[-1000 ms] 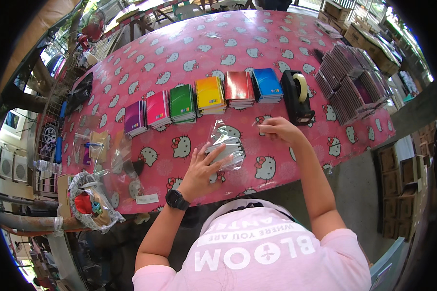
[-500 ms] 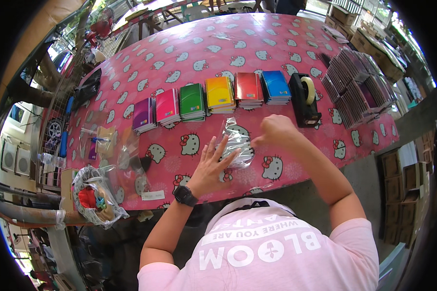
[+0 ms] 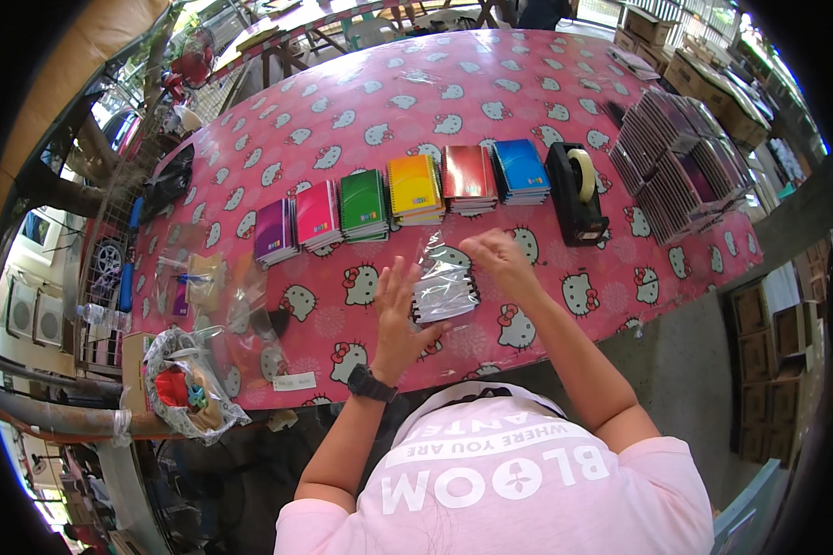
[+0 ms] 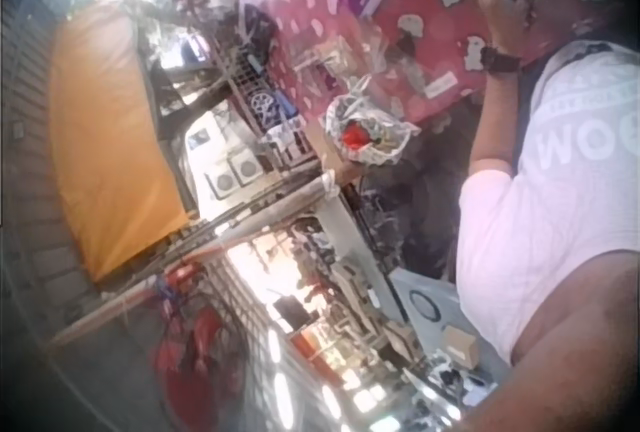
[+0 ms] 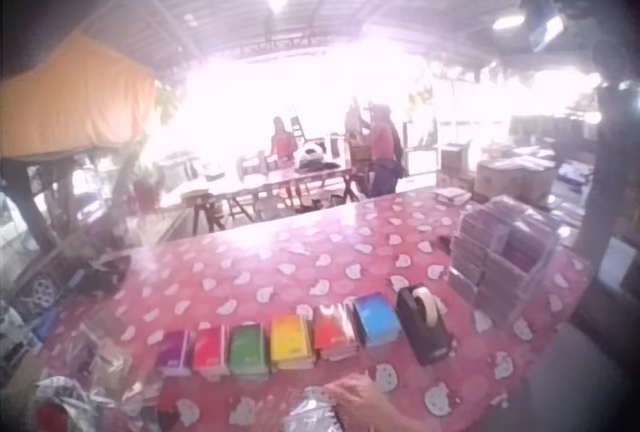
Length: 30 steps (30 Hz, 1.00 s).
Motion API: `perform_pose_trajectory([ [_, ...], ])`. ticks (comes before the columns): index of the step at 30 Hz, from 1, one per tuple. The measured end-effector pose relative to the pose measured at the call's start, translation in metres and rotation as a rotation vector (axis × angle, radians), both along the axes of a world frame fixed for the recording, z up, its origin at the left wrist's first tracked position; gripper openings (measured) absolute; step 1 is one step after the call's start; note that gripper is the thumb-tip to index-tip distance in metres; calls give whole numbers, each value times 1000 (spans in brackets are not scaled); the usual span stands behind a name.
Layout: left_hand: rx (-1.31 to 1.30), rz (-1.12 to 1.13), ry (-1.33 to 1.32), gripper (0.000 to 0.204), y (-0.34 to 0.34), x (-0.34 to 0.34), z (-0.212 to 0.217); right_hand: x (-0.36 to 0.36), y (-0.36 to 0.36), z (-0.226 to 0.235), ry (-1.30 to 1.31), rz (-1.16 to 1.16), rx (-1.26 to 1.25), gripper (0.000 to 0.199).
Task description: The person repeatedly places small spiral-bound notebooks into clear plastic bags and seals them with tape. They handle notebooks of different colors one at a time, arranging them on a pink Hello Kitty tablecloth in an outdoor workshop area.
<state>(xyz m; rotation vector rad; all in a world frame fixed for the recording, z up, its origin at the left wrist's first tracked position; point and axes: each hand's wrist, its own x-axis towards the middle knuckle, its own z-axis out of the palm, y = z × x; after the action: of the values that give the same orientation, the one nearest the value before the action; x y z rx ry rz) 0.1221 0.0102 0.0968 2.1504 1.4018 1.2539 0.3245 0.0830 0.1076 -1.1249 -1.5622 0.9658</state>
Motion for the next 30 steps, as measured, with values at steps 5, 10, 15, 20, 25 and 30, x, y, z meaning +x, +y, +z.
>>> perform_pose_trajectory([
  [5,-358,-47,-226,101,7,-9,-7,-21,-6,1,125,342,-320,19],
  [10,-126,-191,-17,58,13,-8,6,11,-16,17,-124,555,105,18],
  [15,-2,-97,-91,28,3,-2,-9,10,-34,19,-209,349,319,34],
  [20,-72,95,-244,42,-3,11,-13,0,-39,-5,-379,285,319,35],
  [25,-165,131,-413,56,-5,23,2,-15,-30,5,-367,172,14,29],
  [30,108,181,64,49,-34,33,-2,-16,-9,7,-184,279,-291,24],
])
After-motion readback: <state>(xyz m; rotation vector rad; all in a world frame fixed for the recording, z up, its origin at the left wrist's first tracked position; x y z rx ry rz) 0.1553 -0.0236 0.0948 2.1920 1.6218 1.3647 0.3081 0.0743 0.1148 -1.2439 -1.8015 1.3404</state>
